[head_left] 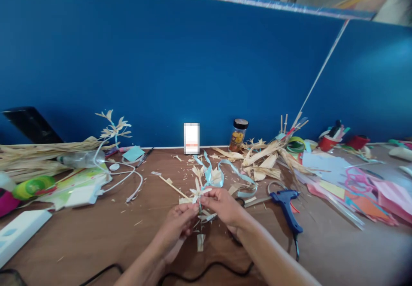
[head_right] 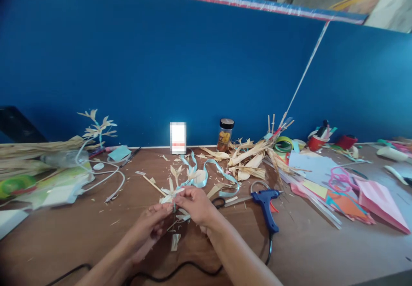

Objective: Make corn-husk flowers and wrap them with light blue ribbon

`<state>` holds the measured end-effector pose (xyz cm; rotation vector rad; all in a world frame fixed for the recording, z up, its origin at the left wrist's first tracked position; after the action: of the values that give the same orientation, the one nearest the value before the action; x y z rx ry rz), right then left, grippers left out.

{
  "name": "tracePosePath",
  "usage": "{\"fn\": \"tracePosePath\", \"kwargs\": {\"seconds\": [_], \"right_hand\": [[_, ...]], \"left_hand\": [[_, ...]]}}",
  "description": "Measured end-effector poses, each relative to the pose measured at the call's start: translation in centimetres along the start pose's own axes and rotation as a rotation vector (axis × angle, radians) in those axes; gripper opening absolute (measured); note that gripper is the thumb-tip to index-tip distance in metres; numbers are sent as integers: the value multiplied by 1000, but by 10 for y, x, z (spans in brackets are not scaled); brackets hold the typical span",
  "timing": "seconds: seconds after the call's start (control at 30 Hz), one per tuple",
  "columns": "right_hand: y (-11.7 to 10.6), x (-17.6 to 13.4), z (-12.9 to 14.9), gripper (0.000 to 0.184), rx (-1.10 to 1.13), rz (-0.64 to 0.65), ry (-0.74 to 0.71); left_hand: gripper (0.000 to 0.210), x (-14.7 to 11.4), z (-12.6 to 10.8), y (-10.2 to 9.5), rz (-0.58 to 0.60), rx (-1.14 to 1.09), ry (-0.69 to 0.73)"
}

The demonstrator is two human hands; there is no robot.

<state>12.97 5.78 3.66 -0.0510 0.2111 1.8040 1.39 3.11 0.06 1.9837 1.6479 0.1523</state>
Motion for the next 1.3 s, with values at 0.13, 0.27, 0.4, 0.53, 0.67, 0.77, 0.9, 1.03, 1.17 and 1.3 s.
{"fn": "tracePosePath", "kwargs": {"seconds": [0.13, 0.27, 0.4, 0.53, 0.67, 0.77, 0.9, 1.03, 1.17, 1.3], "right_hand": [[7, 5, -15, 25, 149, 156, 75], [13, 6, -23, 22, 270, 244, 108], [13, 4, -27, 22, 296, 273, 132], [9, 5, -31, 24, 264, 236, 127], [6, 6, -34, 27, 231, 226, 115], [6, 5, -28, 31, 186, 226, 84], [7, 1, -18, 33, 114, 193, 54], [8, -2, -14, 31, 93, 138, 43], [9, -3, -12, 29, 48, 123, 6], [10, -3, -8, 28, -3, 102, -32]], "left_hand": [[14, 3, 11, -8, -22, -159, -134], [17, 5, 20, -11, -43, -238, -210], [17, 6, 20, -7, 11, -216, -183], [16, 7, 17, -7, 43, -119, -139], [19, 7, 14, -6, 87, -40, -95], [22, 8, 14, -7, 86, 26, -87], [29, 8, 12, -8, 54, 117, -44], [29, 7, 10, -8, 35, 145, 10], [28, 6, 11, -8, 49, 124, 60], [25, 5, 13, -7, 98, 71, 60]]}}
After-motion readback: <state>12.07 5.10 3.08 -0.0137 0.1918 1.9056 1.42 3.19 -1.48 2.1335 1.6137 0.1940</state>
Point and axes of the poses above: each hand's wrist, its own x-axis towards the middle knuckle, its own y-axis out of the palm, z = x × y, the point moved 6 cm from there along x, towards the middle knuckle, and after that the axes turned 3 degrees about y, right-handed, at the moved point
